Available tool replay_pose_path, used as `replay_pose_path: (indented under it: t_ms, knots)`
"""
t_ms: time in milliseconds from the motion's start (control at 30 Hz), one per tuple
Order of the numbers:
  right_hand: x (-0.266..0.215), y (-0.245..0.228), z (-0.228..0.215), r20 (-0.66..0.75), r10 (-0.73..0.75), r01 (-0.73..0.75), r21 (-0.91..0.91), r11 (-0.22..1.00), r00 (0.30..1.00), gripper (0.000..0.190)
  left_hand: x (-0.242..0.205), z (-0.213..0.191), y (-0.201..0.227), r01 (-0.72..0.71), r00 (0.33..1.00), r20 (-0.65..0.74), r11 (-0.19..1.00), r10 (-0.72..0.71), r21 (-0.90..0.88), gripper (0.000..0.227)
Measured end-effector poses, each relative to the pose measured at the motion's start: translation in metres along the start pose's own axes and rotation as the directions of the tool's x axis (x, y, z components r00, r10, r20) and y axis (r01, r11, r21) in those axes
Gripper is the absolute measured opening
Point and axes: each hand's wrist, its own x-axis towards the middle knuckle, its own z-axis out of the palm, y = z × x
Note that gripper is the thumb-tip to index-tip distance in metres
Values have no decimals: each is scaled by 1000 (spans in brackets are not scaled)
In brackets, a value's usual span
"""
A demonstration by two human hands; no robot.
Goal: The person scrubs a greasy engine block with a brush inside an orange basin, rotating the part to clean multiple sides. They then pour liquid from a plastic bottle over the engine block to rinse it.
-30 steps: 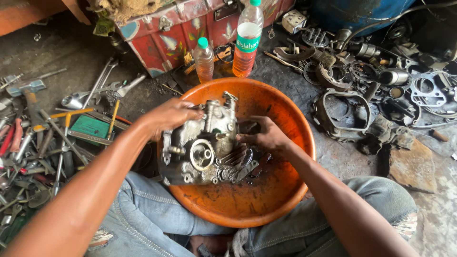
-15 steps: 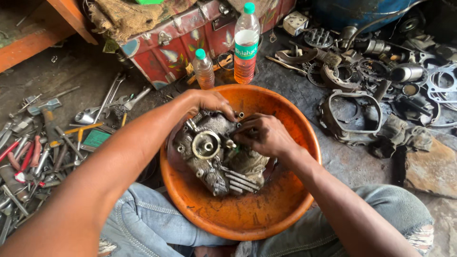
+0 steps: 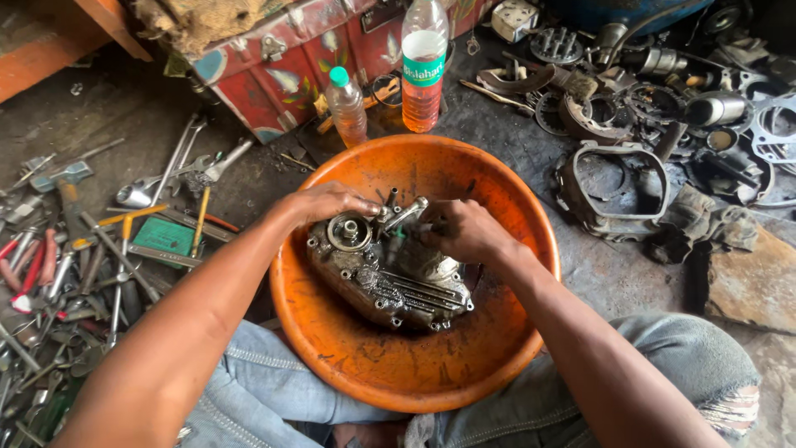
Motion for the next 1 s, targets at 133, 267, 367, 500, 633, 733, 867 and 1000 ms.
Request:
replay_pose_path:
  t_ms: [133,267,367,500,633,733,867,1000]
  knots:
    - [-3,9,-9,7,237,-235,-84,968,972,30,-9,2,6,54,997,-60,995,-49,79,59]
    - [-7,22,-17,19,312,-302,-201,932,950,36,-29,4,32,4,996,-85,987,10,160,60]
    - [-7,27,-11,59,313,-295,-206,933,948,43,-41,-9,56,-2,980,-191,968,52,253,58]
    - [-5,16,-9,26,288,-283,-120,952,957,47,-58,0,62,7,983,-164,887,78,461,70]
    - [-14,12,-8,59,360,-349,-141,926,931,49,-85,25,49,-214,926,-233,921,298,327,66]
    - [-18,21,-2,-7,272,-268,-192,944,962,51,-92,40,51,-226,916,-263,931,304,287,64]
    - [-14,19,-4,-4,345,-340,-185,922,938,52,-99,46,50,-208,894,-309,910,326,359,66]
    - [-16,13,-6,22,379,-370,-167,914,925,52,-93,43,46,-213,877,-324,892,355,399,55]
